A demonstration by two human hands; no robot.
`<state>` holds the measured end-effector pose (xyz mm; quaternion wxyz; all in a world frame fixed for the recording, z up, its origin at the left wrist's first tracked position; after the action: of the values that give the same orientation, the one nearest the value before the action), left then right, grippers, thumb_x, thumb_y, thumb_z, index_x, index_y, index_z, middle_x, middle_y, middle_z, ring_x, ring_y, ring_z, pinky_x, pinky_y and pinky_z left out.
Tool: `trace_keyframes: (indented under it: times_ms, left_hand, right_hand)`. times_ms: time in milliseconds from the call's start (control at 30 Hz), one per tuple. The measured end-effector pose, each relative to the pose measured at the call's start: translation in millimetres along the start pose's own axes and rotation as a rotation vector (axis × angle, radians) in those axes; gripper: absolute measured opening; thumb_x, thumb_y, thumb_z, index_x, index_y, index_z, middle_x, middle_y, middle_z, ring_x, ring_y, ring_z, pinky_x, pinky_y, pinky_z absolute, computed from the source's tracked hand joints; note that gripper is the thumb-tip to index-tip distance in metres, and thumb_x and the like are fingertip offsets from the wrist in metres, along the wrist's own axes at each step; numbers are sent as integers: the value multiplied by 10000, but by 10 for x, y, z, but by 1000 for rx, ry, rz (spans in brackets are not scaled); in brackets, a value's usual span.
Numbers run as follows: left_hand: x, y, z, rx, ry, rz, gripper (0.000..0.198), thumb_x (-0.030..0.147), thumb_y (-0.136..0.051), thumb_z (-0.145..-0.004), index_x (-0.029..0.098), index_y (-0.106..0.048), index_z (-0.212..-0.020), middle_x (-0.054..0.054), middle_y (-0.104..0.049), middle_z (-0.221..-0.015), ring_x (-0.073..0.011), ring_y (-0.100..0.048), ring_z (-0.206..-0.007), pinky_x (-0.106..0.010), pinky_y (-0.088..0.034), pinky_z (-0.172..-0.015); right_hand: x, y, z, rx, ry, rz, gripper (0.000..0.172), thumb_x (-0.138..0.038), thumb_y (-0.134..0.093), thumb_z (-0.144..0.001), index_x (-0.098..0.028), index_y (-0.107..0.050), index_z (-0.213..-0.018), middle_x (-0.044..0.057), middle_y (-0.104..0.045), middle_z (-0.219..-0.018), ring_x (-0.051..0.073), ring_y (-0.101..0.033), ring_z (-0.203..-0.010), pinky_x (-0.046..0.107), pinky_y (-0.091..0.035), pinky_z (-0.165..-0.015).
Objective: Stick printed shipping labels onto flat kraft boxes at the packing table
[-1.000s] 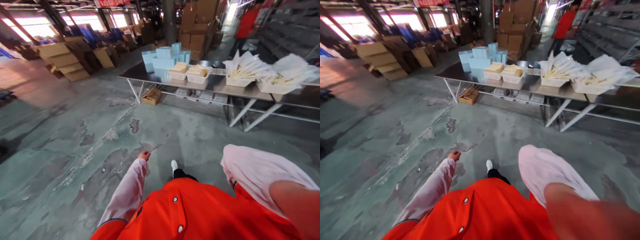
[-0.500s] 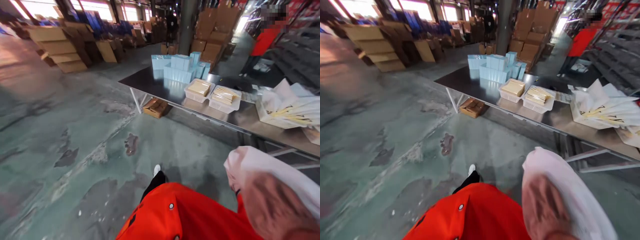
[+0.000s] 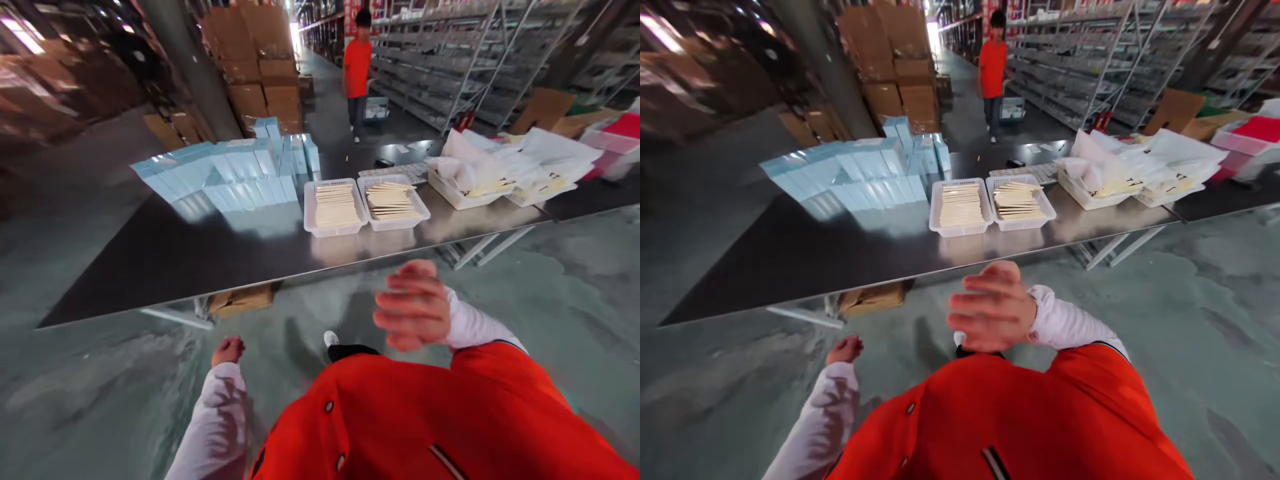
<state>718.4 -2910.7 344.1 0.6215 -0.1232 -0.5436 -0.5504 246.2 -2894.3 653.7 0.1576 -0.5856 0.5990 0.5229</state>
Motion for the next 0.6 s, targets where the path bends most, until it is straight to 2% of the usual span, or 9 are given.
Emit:
trace_keyframes:
  times_ms: [100,133,200,267,333,433,500,600]
  left_hand:
    - [349,-303,-754,-85,61,115,109,235,-600,-840,148,-592,-775,-16,-611,-666,-136,-600,-598,-241,-499,-603]
    - [414,-365,-928,-120,88,141,92,226,-598,-823,149,-605,-773,-21,-624,-668,-139,-607,-590,-244,-502,-600]
    - [481,-375,-1217,-171,146,176,84,228,-613,-791,148,-630,-770,-33,-639,-667,-145,-612,-568,-248,-499,-577]
    - [515,-235,-1512,-175,188,215,108,251,-645,-767,145,-647,-786,-35,-649,-685,-143,-614,-560,-240,-488,-562]
    - [555,-12,-1878,-153,222,254,142,279,-668,-760,145,-651,-803,-29,-660,-708,-136,-620,-568,-229,-484,-564]
    - [685,310,-2575,-115,278,336,141,285,-646,-789,155,-655,-841,-26,-679,-724,-129,-633,-580,-215,-487,-561]
    - [874,451,-3107,-111,277,381,159,296,-653,-789,153,-656,-857,-32,-682,-723,-125,-630,-571,-207,-480,-540]
    - [1331,575,-3946,-113,182,333,209,320,-686,-760,137,-664,-858,-46,-679,-722,-121,-617,-552,-202,-464,-515]
  right_hand:
    - [188,21,-850,207,204,142,336,-566,-665,-799,-336,-752,-1030,63,-700,-1069,308,-580,-1161,544,-360,-1099]
    - [309,-2,-1149,273,220,144,371,-538,-599,-863,-303,-725,-1120,77,-684,-1159,293,-568,-1194,527,-366,-1107]
    - [690,-126,-1795,342,147,28,449,-530,-499,-936,-254,-652,-1256,96,-629,-1297,263,-536,-1262,482,-377,-1123]
    - [1192,-358,-2471,336,22,-199,548,-583,-437,-953,-242,-561,-1363,103,-561,-1402,244,-493,-1330,456,-383,-1128]
    - [1750,-668,-3125,297,-115,-431,644,-652,-402,-938,-267,-460,-1451,87,-457,-1511,232,-413,-1410,458,-350,-1152]
    - [2559,-1079,-3996,302,-285,-600,669,-677,-371,-931,-333,-362,-1504,21,-283,-1619,197,-254,-1500,474,-231,-1207]
    - [3071,-1232,-4490,388,-401,-641,619,-641,-343,-952,-354,-360,-1501,-12,-222,-1641,181,-193,-1520,490,-157,-1224]
    - [3775,-1316,-5095,565,-616,-731,584,-609,-221,-983,-345,-414,-1467,-20,-225,-1641,189,-191,-1521,525,-139,-1219]
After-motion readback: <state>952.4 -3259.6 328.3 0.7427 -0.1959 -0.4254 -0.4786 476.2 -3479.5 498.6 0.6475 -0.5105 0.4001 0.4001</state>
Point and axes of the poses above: each hand's wrist, its own z-axis away from the middle knuckle, its own y-axis out of the back of the hand, x = y × z, the point moved 8 cm from there along -z, towards the middle knuckle
